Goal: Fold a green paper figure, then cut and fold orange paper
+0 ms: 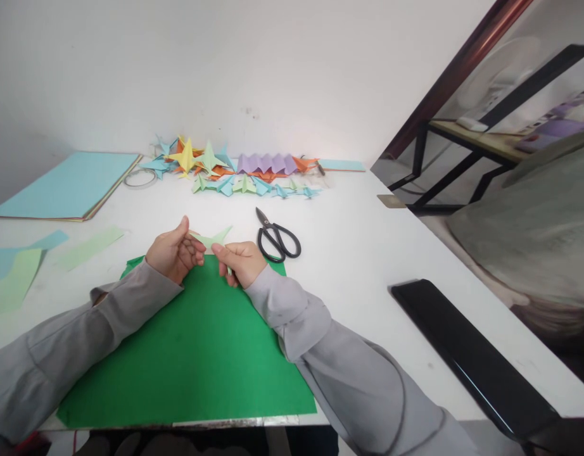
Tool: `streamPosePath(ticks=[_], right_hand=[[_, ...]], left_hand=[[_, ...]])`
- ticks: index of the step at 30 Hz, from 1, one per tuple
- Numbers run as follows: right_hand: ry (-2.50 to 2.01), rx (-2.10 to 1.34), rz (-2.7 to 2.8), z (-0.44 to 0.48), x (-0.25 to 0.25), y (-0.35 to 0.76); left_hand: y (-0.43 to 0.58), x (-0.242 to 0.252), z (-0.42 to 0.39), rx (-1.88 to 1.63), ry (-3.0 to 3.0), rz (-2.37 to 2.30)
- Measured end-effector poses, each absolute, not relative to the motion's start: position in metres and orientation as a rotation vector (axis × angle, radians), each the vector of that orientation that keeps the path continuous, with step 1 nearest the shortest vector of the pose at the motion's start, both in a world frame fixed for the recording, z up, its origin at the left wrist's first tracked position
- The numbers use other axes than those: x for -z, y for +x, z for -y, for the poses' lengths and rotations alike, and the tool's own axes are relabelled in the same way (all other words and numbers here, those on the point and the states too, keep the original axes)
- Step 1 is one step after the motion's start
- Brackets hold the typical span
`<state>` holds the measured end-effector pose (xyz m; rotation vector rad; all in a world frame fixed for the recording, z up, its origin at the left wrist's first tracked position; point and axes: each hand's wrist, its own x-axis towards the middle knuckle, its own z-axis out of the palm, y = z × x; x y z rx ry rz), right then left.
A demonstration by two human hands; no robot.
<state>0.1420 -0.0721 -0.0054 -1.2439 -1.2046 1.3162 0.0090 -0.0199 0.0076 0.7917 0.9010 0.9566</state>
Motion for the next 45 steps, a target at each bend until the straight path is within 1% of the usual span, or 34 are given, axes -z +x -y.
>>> streamPosePath(ticks=[3,6,9,15,21,29,33,37,41,45], right_hand=[[-1.237,-1.321,1.183,0.071,0.008,0.143],[-1.246,-1.331,1.191,0.071,0.009,0.143],[-1.230,-1.364,1.217,0.070,0.009,0.142],[-1.163,-1.389,1.227,0.070,0.009,0.144],[-1.186,-1.420,1.246,0.068,0.010,0.145],[-1.136,-1.475,1.072,0.065,0.016,0.145],[-1.194,-1.407,1.085,0.068,0.014,0.143],[-1.255,-1.323,1.034,0.066,0.008,0.142],[-1.292,-1.143,1.033,0.060,0.007,0.142],[-1.326,-0.965,1.134,0.060,0.016,0.142]], left_hand=[[0.007,-0.009,0.016,-0.918,0.738,-0.849],[0.006,-0.008,0.018,-0.811,0.838,-0.750],[0.006,-0.005,0.022,-0.783,0.960,-0.718],[0.003,-0.004,0.018,-0.929,0.931,-0.804],[0.003,-0.004,0.018,-0.890,0.908,-0.840],[0.010,-0.006,0.027,-1.049,0.923,-0.875],[0.010,-0.007,0.035,-1.067,0.910,-0.788],[0.003,-0.004,0.034,-1.007,1.083,-0.782],[-0.001,0.001,0.029,-1.018,1.150,-0.787],[0.000,0.005,0.026,-1.002,1.165,-0.817]])
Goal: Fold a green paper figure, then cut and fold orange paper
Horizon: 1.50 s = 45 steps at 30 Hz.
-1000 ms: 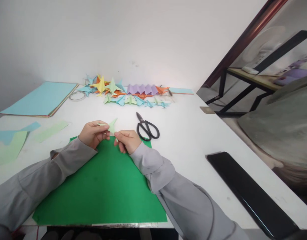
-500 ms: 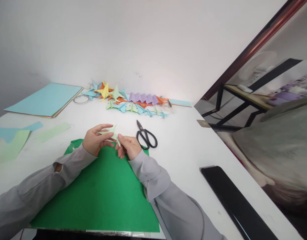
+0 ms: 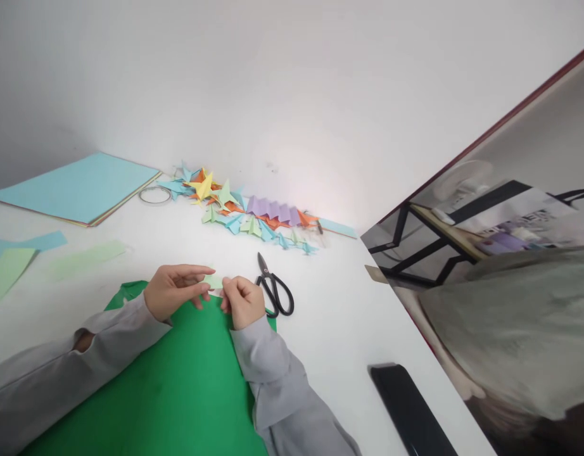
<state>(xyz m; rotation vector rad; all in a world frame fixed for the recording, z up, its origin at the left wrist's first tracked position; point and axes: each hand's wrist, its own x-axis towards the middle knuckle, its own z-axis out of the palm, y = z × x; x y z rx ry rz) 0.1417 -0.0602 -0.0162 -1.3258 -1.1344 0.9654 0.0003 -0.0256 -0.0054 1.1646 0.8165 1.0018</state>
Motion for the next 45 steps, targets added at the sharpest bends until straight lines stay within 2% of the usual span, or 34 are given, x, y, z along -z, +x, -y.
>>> streamPosePath(ticks=[25,45], right_hand=[[-1.280,-0.785,1.310,0.069,0.036,0.143],[-1.205,-0.749,1.359,0.069,0.030,0.144]], left_hand=[[0.002,0.005,0.024,-0.975,1.283,-0.912],[0.001,0.000,0.020,-0.921,1.176,-0.821]])
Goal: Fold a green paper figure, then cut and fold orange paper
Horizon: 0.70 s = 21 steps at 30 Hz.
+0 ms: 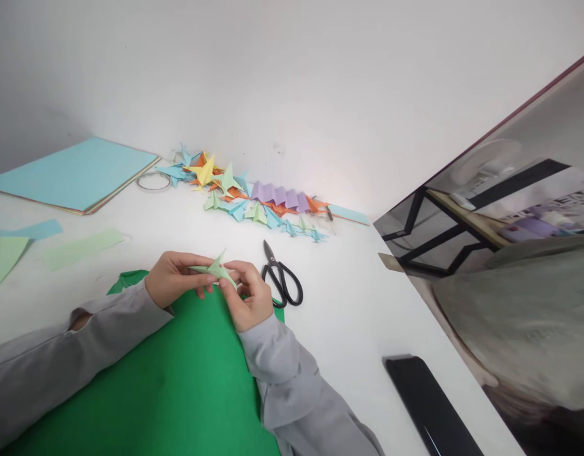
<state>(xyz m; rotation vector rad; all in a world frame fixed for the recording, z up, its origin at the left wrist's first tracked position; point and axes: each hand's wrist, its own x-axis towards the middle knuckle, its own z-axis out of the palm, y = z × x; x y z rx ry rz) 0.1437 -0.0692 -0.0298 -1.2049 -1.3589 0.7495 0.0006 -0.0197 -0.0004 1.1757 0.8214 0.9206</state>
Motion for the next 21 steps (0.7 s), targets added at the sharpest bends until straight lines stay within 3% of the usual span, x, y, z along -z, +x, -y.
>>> streamPosePath(ticks=[21], right_hand=[[-1.210,-0.707,1.372,0.0687,0.0316,0.1436]], left_hand=[[-0.0016,0.0021,0.0165,-0.901,1.142,-0.813]])
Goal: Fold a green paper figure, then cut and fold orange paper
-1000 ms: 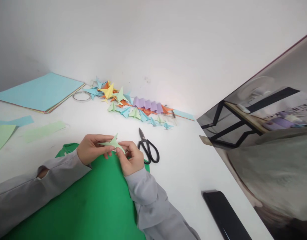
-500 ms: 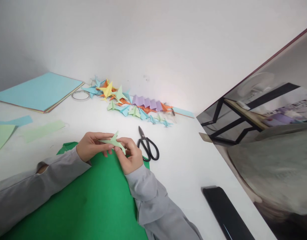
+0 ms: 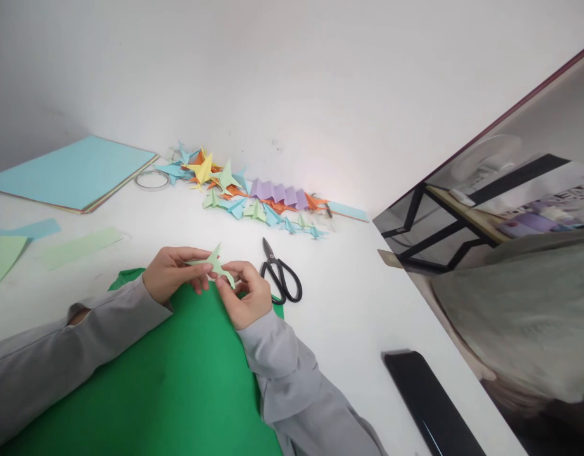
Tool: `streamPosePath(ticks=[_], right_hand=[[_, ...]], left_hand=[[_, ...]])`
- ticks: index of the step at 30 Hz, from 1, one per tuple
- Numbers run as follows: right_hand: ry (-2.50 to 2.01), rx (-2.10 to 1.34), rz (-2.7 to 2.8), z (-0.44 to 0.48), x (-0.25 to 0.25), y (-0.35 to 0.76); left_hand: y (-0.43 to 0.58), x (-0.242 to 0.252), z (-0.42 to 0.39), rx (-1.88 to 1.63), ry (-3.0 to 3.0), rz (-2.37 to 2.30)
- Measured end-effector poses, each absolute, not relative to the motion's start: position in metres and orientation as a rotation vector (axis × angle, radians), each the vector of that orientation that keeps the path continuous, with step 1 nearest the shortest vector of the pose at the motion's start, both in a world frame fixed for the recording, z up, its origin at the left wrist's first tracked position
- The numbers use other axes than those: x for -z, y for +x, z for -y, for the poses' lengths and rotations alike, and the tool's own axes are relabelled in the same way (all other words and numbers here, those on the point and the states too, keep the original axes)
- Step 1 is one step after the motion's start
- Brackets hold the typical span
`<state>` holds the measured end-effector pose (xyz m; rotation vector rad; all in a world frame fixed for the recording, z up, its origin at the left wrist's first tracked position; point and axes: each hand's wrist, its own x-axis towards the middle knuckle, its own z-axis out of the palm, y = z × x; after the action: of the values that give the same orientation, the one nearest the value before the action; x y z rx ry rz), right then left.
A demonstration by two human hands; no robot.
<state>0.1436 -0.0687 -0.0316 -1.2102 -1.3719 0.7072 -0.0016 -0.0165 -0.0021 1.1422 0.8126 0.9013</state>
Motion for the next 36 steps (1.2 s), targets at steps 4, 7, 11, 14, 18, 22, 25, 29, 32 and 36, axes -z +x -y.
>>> streamPosePath(ticks=[4,7,11,14,18,22,25,29,32,36], right_hand=[[-1.222,-0.684,1.367,0.0690,0.0307,0.1417],[-1.226,-0.691,1.340,0.0687,0.0306,0.1409],[-1.245,-0.636,1.377,0.0685,0.0292,0.1418],[-1.234,-0.563,1.408,0.0693,0.0261,0.1417],[-1.201,-0.504,1.427,0.0701,0.0238,0.1405],[-1.142,-0.565,1.447,0.0701,0.0240,0.1397],[-1.151,-0.542,1.453,0.0700,0.0236,0.1391],[-1.132,-0.516,1.487,0.0695,0.0233,0.1392],[-1.122,-0.552,1.463,0.0688,0.0245,0.1407],[-1.151,-0.758,1.353,0.0677,0.0272,0.1429]], left_hand=[[-0.0011,0.0011,0.0183,-0.913,1.207,-0.819],[-0.0003,0.0020,0.0197,-0.943,1.244,-0.824],[-0.0003,0.0035,0.0206,-0.921,1.308,-0.799],[-0.0011,0.0043,0.0204,-0.901,1.362,-0.803],[-0.0015,0.0040,0.0199,-0.936,1.400,-0.834],[-0.0018,0.0021,0.0209,-0.988,1.433,-0.847],[-0.0026,0.0014,0.0221,-1.027,1.467,-0.834],[-0.0032,0.0008,0.0226,-1.039,1.509,-0.813],[-0.0032,0.0002,0.0221,-1.020,1.513,-0.812],[-0.0033,0.0013,0.0213,-0.946,1.445,-0.827]])
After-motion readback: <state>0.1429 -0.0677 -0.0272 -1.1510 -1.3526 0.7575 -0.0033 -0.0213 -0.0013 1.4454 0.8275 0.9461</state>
